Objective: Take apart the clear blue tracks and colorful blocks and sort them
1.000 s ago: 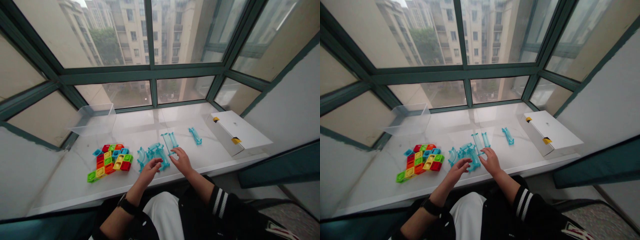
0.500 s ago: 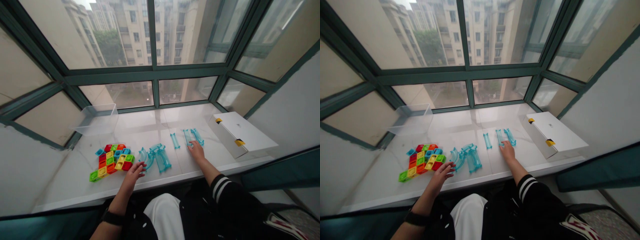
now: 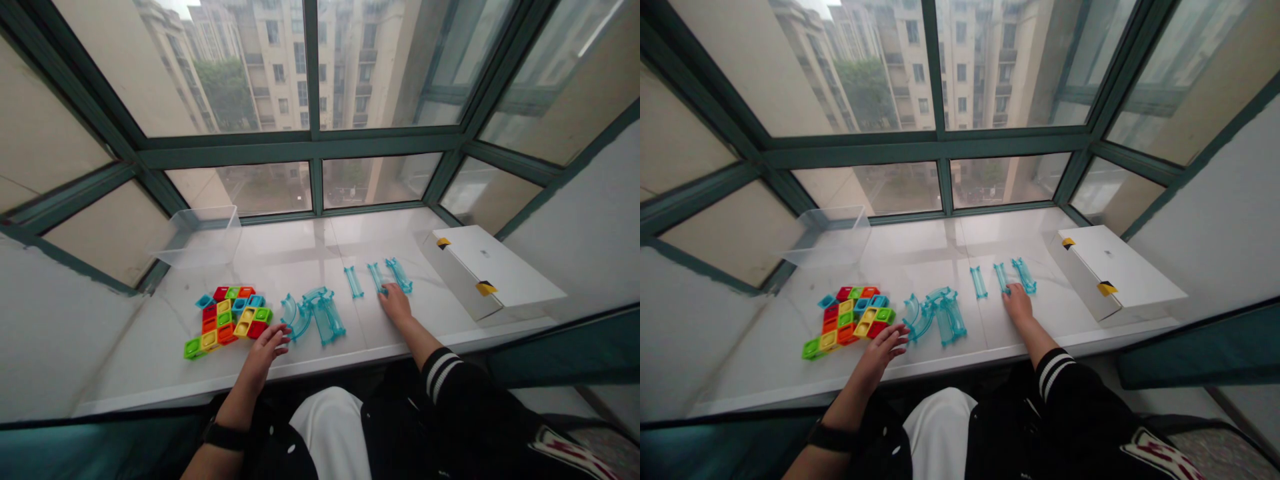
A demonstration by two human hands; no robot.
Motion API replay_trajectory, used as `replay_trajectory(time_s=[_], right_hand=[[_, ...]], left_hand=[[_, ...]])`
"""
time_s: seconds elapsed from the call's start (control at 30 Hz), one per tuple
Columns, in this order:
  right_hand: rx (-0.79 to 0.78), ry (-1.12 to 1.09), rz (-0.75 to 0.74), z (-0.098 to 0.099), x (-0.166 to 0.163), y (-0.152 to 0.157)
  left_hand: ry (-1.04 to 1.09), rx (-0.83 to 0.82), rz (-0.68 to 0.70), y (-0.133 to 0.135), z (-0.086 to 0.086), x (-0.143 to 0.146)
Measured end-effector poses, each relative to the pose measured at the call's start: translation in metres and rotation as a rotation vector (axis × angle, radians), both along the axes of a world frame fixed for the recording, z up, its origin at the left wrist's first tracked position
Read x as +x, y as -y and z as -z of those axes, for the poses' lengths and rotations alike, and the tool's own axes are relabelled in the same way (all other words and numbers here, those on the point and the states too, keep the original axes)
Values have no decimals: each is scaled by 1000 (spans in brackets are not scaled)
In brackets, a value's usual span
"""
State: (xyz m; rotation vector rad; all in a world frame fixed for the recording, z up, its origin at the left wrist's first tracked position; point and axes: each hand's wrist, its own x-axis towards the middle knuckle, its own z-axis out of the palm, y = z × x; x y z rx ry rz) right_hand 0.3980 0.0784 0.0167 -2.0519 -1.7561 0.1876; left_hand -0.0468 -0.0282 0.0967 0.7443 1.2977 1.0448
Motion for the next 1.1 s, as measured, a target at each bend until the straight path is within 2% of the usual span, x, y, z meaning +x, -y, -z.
replay_trajectory(time_s=[0.23,0.4,0.6,0.7,0.83,0.93,1.1], right_hand=[[3,15,1,-1,-2,-1],[51,-15,5,-5,-3,10],[193,-147,10,-18,-8,32],[193,-229,-105,-31,-20,42],[127,-311,-341,-42,-48,55],[55,-394,-491,-38,-71,66],[12,-438,-622,-31,-103,76]], left_hand=[[22,-16,6,2,2,-2],[9,3,17,5,7,-8],[-155,74,-31,0,23,-13],[-306,149,-33,-1,31,-13],[-603,310,33,0,40,-10],[-751,395,100,2,46,-6],[-810,445,178,1,54,0]])
